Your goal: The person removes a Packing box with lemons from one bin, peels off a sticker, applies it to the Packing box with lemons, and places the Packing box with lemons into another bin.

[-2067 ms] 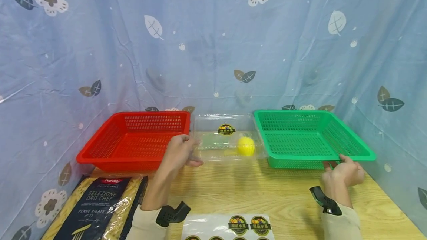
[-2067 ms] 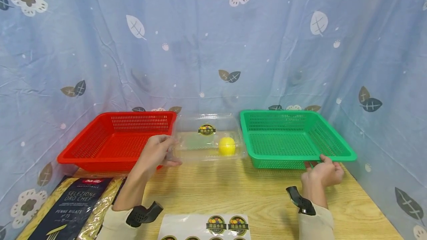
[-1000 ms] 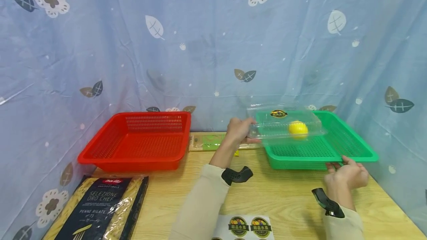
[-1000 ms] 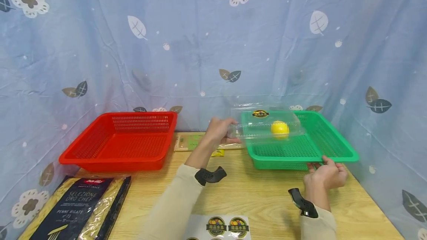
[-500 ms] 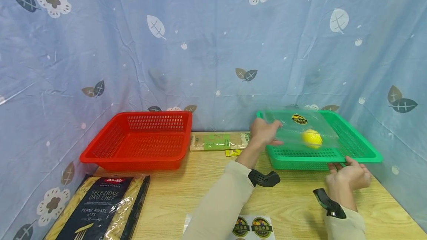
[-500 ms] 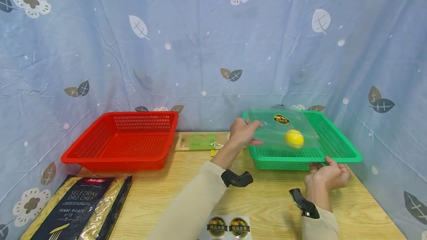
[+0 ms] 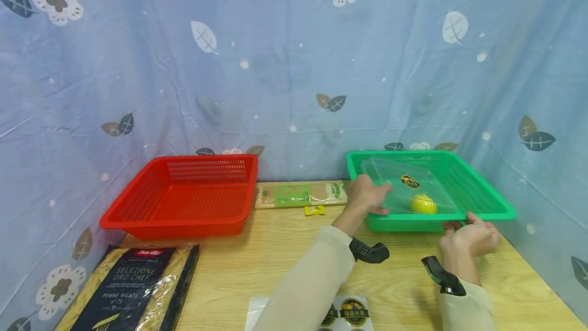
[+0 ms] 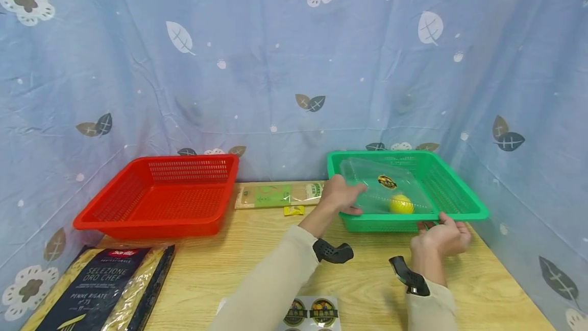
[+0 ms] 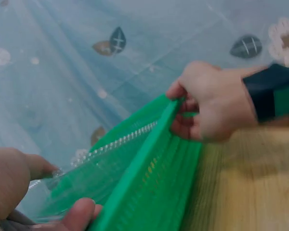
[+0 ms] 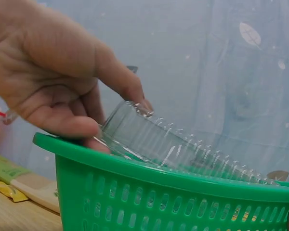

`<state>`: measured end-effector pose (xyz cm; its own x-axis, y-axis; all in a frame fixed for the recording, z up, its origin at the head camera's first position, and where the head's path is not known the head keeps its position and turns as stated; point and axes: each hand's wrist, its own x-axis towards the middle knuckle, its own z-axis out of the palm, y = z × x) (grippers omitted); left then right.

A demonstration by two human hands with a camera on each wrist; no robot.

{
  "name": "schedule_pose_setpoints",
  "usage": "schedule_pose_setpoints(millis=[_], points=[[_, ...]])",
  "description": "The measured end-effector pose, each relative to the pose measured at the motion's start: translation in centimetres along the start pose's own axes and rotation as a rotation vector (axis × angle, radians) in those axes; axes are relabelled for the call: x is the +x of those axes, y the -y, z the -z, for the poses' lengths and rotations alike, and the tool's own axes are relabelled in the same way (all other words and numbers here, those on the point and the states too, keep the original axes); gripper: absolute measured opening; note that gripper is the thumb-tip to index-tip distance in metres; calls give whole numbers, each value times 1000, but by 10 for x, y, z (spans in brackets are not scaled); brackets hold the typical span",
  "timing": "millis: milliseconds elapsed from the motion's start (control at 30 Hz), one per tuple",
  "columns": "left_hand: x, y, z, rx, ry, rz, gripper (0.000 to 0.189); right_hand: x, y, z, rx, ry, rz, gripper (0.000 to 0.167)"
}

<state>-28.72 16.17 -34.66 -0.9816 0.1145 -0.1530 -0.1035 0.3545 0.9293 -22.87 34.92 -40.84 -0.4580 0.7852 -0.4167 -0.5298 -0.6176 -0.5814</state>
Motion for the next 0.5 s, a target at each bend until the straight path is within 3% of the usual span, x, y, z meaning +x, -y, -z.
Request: schedule_pose_setpoints(millis=[233,500], points=[[0,-1,10,231,-32,-54,53,-1,-6,0,20,13,47,16],[-3,3,15,332,-53,-93,57,0,-5,1,38,-13,42,19]])
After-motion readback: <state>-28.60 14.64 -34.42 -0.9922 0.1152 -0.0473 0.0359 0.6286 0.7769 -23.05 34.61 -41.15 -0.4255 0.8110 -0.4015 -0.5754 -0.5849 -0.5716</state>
